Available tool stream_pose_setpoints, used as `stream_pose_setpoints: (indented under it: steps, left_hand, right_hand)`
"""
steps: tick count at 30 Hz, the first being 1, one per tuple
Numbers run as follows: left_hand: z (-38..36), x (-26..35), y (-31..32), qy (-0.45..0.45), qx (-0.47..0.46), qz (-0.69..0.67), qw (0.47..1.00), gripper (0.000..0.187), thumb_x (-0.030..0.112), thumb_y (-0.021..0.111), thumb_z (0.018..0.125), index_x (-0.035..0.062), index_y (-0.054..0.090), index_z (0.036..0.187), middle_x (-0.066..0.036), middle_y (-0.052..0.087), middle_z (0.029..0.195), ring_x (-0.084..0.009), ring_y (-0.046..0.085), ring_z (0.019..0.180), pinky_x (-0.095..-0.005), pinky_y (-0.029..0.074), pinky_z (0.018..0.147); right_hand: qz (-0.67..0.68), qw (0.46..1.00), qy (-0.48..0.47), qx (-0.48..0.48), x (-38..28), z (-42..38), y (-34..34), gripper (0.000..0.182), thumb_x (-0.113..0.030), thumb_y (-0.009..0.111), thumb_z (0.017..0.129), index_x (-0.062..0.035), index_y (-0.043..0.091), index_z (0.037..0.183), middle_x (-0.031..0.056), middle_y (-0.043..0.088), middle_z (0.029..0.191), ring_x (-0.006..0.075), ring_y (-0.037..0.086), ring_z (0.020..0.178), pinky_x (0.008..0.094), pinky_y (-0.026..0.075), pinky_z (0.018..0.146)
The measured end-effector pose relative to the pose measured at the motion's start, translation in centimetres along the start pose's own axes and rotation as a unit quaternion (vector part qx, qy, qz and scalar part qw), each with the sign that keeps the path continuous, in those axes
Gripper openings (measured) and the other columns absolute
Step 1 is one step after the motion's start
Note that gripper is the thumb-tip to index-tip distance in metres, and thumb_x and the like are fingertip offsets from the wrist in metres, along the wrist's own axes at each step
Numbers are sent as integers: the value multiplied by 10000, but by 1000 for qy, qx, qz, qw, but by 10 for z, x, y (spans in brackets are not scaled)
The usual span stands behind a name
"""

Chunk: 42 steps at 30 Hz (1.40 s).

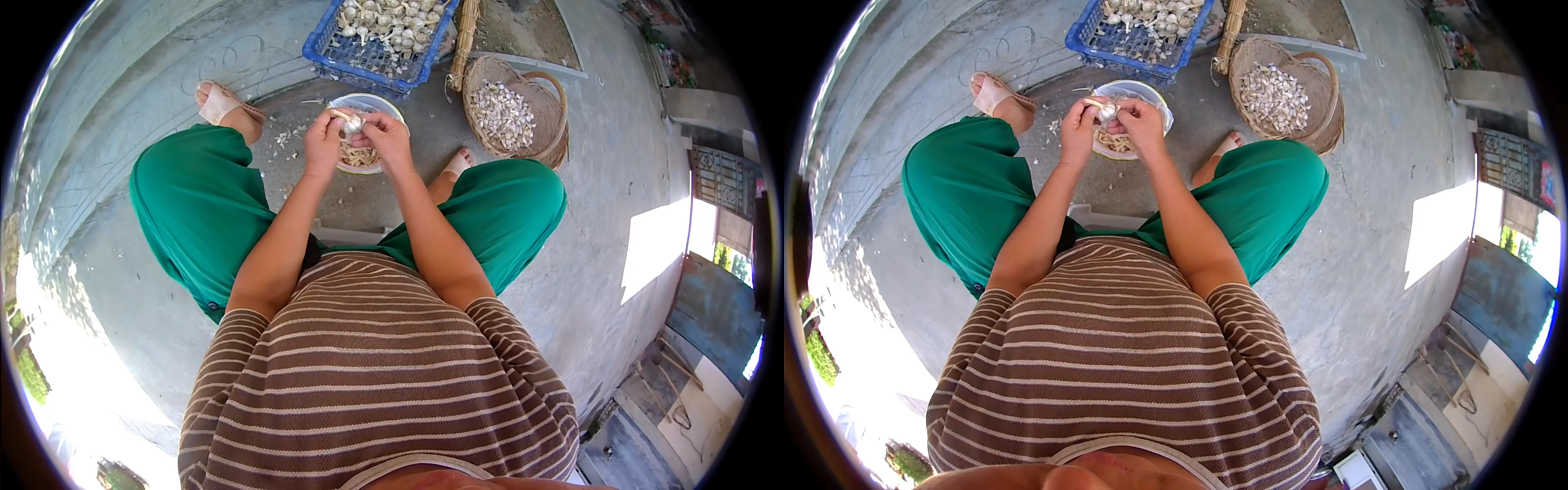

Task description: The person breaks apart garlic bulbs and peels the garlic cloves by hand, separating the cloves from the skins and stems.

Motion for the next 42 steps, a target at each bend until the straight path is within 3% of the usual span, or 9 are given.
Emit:
stream_pose_setpoints:
  steps: [9,11,12,15,17,30,36,38,42]
  left_hand:
    - [-2,1,3,-95,14,-133,987,188,11,437,897,49,617,936,-45,635,1021,-131,571,900,-266,448,806]
    - [0,6,2,-59,-5,-117,991,186,35,432,913,79,601,975,-34,616,1078,-113,559,922,-247,439,776]
    - [1,-2,0,-59,-4,-117,991,186,35,432,913,79,601,975,-34,616,1078,-113,559,922,-247,439,776]
    - [5,-8,-3,8,-2,-10,1000,176,14,454,893,70,608,956,-19,612,1030,-107,555,910,-246,437,771]
    - [4,6,-1,50,-7,91,995,161,1,474,873,45,614,941,-36,603,970,-136,565,905,-258,439,782]
    - [1,34,8,130,-61,211,967,170,-4,542,815,41,608,965,-97,601,912,-256,600,847,-305,464,746]
    - [-3,38,13,145,-38,191,970,169,-8,556,788,23,586,951,-128,590,892,-307,582,834,-354,467,748]
    - [-1,37,12,132,-39,183,973,160,9,550,805,25,583,960,-124,590,890,-282,583,841,-338,465,753]
    - [8,12,2,73,-11,75,994,113,27,521,846,30,581,942,-91,604,900,-216,581,851,-320,456,768]
  right_hand:
    - [-151,986,-29,63,24,9,-23,120,11,556,824,17,621,924,94,628,754,148,633,616,257,524,504]
    - [-489,793,-350,92,2,3,-18,107,-34,596,824,7,646,910,78,630,731,130,622,599,249,504,508]
    - [-489,794,-350,92,-3,1,-14,107,-34,596,824,7,646,910,78,630,731,130,622,599,249,504,508]
    - [-320,890,-297,131,-21,-1,-11,121,-76,632,822,8,660,903,75,644,755,109,605,586,247,493,515]
    - [-184,973,-133,48,-23,-2,-2,130,-80,651,814,14,659,904,82,656,810,96,598,595,240,510,524]
    - [-170,982,-20,-74,-10,-1,13,169,4,518,843,49,503,1005,108,606,903,165,643,780,276,571,635]
    - [-341,913,-215,56,-1,1,1,103,-2,511,827,11,529,928,89,613,806,169,640,663,276,541,523]
    - [-78,995,-53,20,10,2,-2,108,9,498,841,8,538,941,89,611,835,170,627,700,278,533,590]
    - [138,990,12,9,-4,-9,9,121,5,519,858,13,552,974,101,610,883,176,623,758,287,536,697]
Point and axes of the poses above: each hand's wrist, its own z-axis towards the middle knuckle, its own y-axis out of the palm, x = y × z, the point moved 5 cm from there along z, towards the middle knuckle
